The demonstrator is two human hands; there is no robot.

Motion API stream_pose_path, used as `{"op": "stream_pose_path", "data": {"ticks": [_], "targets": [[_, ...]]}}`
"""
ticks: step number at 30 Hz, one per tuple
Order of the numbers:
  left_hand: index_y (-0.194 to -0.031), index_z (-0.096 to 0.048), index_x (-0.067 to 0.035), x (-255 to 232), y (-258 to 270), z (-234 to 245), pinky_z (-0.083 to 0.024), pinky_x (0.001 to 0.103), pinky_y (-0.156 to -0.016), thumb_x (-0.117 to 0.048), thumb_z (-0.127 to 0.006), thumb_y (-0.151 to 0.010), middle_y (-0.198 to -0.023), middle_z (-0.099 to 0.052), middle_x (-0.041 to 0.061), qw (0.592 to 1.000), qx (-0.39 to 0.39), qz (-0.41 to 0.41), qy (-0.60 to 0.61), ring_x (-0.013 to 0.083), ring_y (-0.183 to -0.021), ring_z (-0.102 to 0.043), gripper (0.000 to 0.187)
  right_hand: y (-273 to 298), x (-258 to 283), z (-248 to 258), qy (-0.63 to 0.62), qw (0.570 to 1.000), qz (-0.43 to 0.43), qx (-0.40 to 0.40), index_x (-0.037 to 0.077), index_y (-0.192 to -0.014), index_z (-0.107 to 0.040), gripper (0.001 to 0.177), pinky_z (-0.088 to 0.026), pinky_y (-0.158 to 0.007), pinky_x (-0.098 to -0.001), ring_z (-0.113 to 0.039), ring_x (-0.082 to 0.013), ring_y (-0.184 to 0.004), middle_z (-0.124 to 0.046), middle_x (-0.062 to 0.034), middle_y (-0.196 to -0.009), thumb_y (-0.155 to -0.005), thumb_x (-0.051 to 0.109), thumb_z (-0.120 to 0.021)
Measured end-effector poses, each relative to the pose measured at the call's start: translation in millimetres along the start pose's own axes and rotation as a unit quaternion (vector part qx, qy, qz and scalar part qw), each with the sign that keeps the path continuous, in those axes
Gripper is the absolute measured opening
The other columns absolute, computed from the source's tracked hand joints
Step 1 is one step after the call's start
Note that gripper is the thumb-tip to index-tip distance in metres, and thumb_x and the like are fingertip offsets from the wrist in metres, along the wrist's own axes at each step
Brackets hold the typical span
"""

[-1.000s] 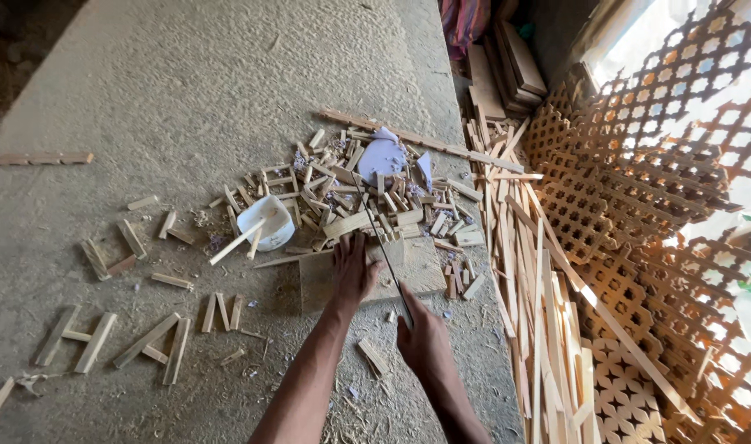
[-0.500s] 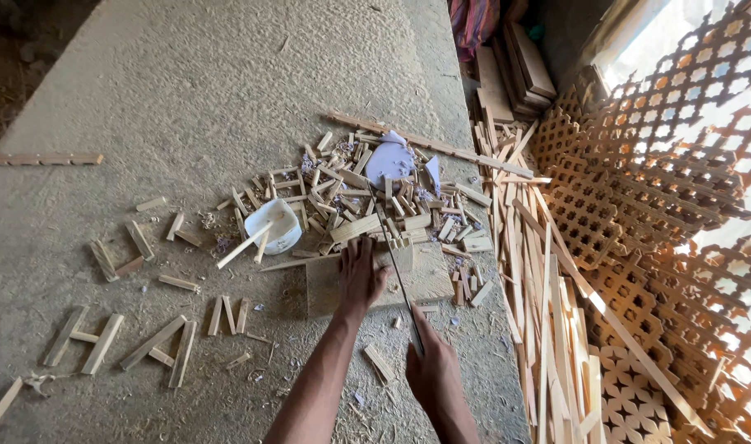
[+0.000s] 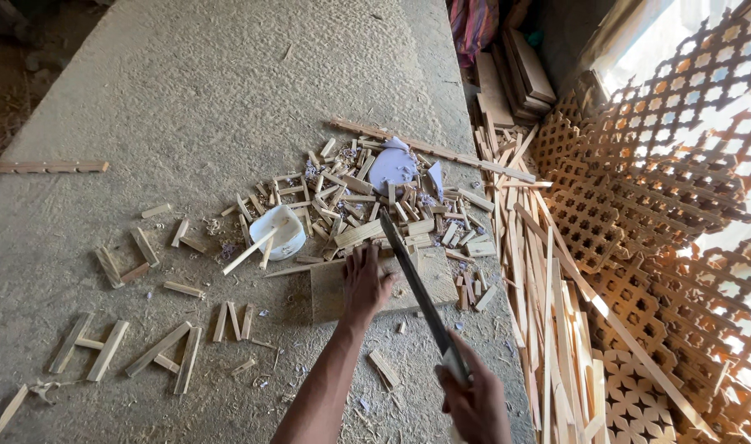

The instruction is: The person uses a hand saw to cut a small rectangular piece of wood on a workbench. They hold the wood with their left hand and saw with their right hand, producing sawdust. The person briefly pauses to reposition the wood before continuing to saw.

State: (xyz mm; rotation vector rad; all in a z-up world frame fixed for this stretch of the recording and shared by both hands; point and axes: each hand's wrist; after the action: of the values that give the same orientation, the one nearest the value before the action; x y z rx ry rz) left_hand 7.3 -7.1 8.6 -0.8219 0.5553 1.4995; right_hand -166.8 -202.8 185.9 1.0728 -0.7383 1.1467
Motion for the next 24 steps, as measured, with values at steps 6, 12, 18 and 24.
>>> {"op": "stream_pose_path", "data": {"ticks": [6,12,18,24], "targets": [[-0.15,-0.042,-0.002,-3.7,0.0,6.4,-0.027,0.063,-0.122,-0.068,-0.042,-0.098,-0.14,-0.053,0.021,0.995,-0.048,-0.067,-0.058,0.0401,-0.136,-0.044,0.084,3.5,14.1,6.1,0.175,0.983,0.055,-0.031,0.033,-0.147,-0.054,0.062,-0.067,-0.042,-0.0259,-0.079,-0.0109,-0.041,-0.086,-0.0053,-0.071,-0.087,0.029,-0.068],[-0.152,-0.041,-0.006,-1.8,-2.5,2.4,-0.025,0.061,-0.123,-0.041,-0.087,-0.083,-0.147,-0.049,0.021,0.997,-0.02,-0.025,-0.064,0.041,-0.14,-0.041,0.09,5.4,-4.9,3.8,0.136,0.981,0.115,-0.08,0.03,-0.141,-0.058,0.057,-0.072,-0.039,-0.0273,-0.083,-0.0121,-0.043,-0.086,-0.0085,-0.102,-0.086,0.03,-0.07],[-0.134,-0.052,-0.009,9.8,-3.7,-10.1,-0.044,0.046,-0.102,-0.044,-0.095,-0.076,-0.123,-0.055,0.012,0.989,-0.084,-0.078,-0.096,0.0289,-0.11,-0.051,0.081,26.9,6.6,-12.4,0.173,0.936,0.237,-0.196,0.028,-0.117,-0.077,0.031,-0.063,-0.045,-0.0182,-0.077,-0.0074,-0.047,-0.078,0.0055,-0.122,-0.088,0.025,-0.069],[-0.125,-0.054,-0.013,5.9,-3.9,-6.3,-0.045,0.044,-0.097,-0.05,-0.094,-0.077,-0.112,-0.057,0.007,0.985,-0.09,-0.088,-0.115,0.0253,-0.103,-0.051,0.072,9.3,-3.7,-13.4,-0.059,0.977,0.116,-0.167,0.012,-0.135,-0.068,0.052,-0.067,-0.044,-0.0268,-0.077,-0.0171,-0.045,-0.083,-0.0123,-0.095,-0.083,0.014,-0.074]]}}
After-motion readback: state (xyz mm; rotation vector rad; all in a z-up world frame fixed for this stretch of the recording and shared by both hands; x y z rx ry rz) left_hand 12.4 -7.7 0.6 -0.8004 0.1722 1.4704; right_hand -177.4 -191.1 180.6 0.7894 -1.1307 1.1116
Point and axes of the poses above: each hand's wrist, its own y-axis away from the middle knuckle, its own z-axis out of the back of the hand, x = y × z
